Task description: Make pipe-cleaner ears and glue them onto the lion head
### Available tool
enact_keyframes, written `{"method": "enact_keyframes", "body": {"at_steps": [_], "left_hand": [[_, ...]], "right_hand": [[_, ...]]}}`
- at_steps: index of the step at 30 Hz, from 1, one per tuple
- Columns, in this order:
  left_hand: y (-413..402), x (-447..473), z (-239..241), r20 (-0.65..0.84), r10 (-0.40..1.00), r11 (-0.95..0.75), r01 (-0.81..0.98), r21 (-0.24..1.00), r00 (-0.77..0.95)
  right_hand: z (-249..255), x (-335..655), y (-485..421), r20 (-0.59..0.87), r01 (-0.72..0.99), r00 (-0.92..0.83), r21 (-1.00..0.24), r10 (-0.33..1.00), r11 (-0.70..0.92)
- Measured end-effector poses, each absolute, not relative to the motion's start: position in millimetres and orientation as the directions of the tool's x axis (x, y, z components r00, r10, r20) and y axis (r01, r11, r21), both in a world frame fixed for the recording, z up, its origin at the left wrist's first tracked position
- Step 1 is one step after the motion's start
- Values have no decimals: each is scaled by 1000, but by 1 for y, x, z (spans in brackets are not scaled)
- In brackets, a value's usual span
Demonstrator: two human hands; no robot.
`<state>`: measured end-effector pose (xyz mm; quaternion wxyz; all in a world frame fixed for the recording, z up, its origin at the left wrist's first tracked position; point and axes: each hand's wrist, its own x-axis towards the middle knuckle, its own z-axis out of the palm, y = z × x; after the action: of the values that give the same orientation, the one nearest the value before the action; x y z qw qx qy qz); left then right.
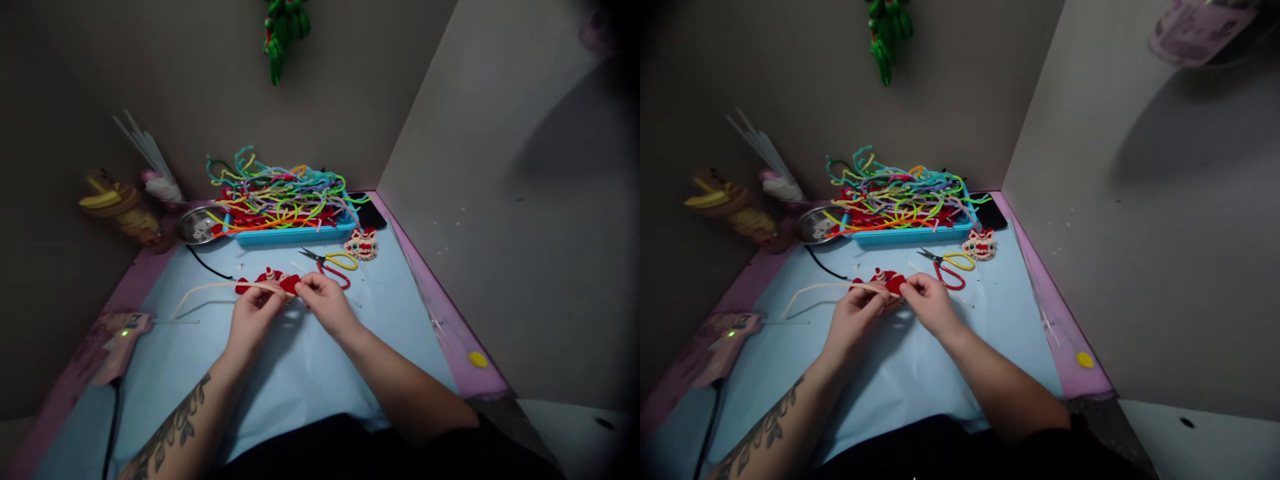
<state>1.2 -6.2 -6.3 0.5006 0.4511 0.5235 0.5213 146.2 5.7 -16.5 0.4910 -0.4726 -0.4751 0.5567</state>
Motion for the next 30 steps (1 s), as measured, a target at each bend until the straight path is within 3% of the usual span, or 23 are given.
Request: {"method": "enact_keyframes", "body": {"at_steps": [12, 19, 25, 30], "left_hand": [[-3, -2, -5, -128, 987, 124, -39, 991, -102], [-4, -1, -16, -116, 989, 98, -170, 981, -97], [-5, 0, -18, -125, 983, 91, -234, 968, -135], [-6, 1, -18, -124, 984, 90, -242, 966, -129]], "right_hand": [[-10, 150, 4, -78, -63, -197, -994, 977, -92], [-16, 146, 4, -45, -122, -209, -990, 977, -71], [-22, 142, -3, 91, 2, -70, -996, 993, 91], [-24, 141, -3, 83, -4, -45, -997, 996, 83]]}}
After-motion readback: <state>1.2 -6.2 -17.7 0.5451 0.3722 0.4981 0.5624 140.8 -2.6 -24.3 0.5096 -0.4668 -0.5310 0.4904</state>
